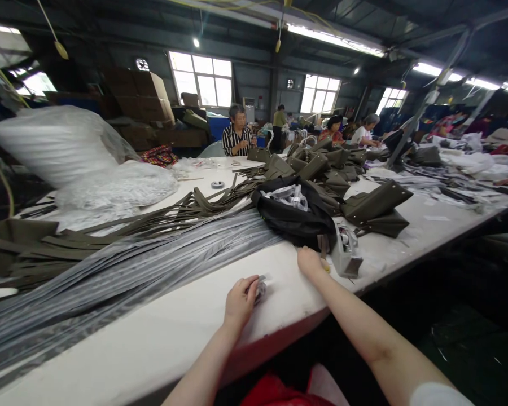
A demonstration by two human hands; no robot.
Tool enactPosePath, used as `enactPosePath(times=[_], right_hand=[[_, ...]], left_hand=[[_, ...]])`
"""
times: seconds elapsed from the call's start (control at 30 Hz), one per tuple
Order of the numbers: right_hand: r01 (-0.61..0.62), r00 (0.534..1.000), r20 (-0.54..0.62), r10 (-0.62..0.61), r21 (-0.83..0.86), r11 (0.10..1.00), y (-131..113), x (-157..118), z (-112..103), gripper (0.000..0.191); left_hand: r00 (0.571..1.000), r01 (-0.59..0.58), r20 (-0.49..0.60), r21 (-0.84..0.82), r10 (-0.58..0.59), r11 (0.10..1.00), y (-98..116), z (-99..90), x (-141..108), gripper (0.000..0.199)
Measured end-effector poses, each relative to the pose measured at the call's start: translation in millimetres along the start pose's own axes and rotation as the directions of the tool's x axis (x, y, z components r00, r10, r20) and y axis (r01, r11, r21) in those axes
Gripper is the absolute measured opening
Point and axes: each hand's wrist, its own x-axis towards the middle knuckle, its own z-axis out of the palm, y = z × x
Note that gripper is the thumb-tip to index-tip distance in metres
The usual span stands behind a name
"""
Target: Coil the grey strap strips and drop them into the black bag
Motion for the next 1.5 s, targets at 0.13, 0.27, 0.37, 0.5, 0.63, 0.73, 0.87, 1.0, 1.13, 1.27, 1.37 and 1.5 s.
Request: enactPosePath(times=[0.13, 0.27, 0.37, 0.5, 0.63, 0.73, 0.87, 1.0, 1.13, 1.27, 1.37, 1.5], right_hand=[[-0.017, 1.0, 0.002, 0.018, 0.297, 0.955, -11.5, -22.7, -14.8, 0.022], [0.058, 0.984, 0.1, -0.149, 0.609, 0.791, -41.9, -72.2, -15.7, 0.027], [-0.088, 0.95, 0.219, -0.223, 0.871, 0.483, -61.1, -100.9, -8.5, 0.027], [-0.225, 0.942, 0.267, -0.204, 0.952, 0.207, -72.8, -106.5, -2.9, 0.034], [-0.215, 0.966, 0.216, -0.143, 0.976, 0.02, -82.6, -104.4, -10.0, 0.035], [-0.213, 0.968, 0.189, -0.165, 0.966, -0.146, -89.8, -112.9, -19.1, 0.034], [-0.429, 0.894, 0.295, -0.337, 0.779, -0.457, -85.7, -126.2, -29.1, 0.026], [-0.562, 0.82, 0.344, -0.456, 0.632, -0.533, -71.6, -132.2, -37.5, 0.019], [-0.468, 0.878, 0.318, -0.358, 0.725, -0.505, -62.1, -139.3, -43.0, 0.033], [-0.242, 0.97, 0.193, -0.149, 0.833, -0.498, -50.0, -148.9, -52.4, 0.025], [-0.269, 0.945, 0.099, -0.313, 0.78, -0.565, -38.3, -155.0, -67.7, 0.031], [-0.291, 0.891, -0.003, -0.454, 0.763, -0.577, -29.3, -158.3, -80.6, 0.052]], left_hand=[[0.97, 0.218, -0.064, -0.207, -0.236, 0.954, -9.1, -1.8, 5.5, 0.042], [0.922, 0.344, -0.082, -0.278, -0.379, 0.897, -13.3, -1.6, 12.5, 0.063], [0.933, 0.303, -0.109, -0.28, -0.344, 0.911, -1.9, 0.1, 17.1, 0.059], [0.97, 0.06, -0.228, -0.121, -0.086, 0.991, 28.0, 1.7, 16.7, 0.042], [0.968, -0.164, -0.19, 0.025, 0.166, 0.986, 54.0, 1.9, 7.5, 0.033], [0.962, -0.203, -0.181, 0.039, 0.207, 0.978, 63.7, 1.4, 3.3, 0.031], [0.972, -0.14, -0.195, -0.022, 0.133, 0.99, 66.3, -2.2, 8.3, 0.032], [0.966, -0.06, -0.256, -0.068, 0.041, 0.996, 65.7, -8.9, 18.0, 0.034], [0.952, -0.025, -0.305, -0.078, 0.0, 0.997, 64.3, -20.4, 26.5, 0.036], [0.928, 0.028, -0.37, -0.06, -0.048, 0.998, 60.8, -33.2, 31.5, 0.039], [0.953, 0.035, -0.301, -0.014, -0.037, 0.999, 59.9, -36.3, 29.6, 0.035], [0.976, 0.051, -0.212, 0.008, -0.048, 0.999, 59.0, -31.1, 22.4, 0.035]])
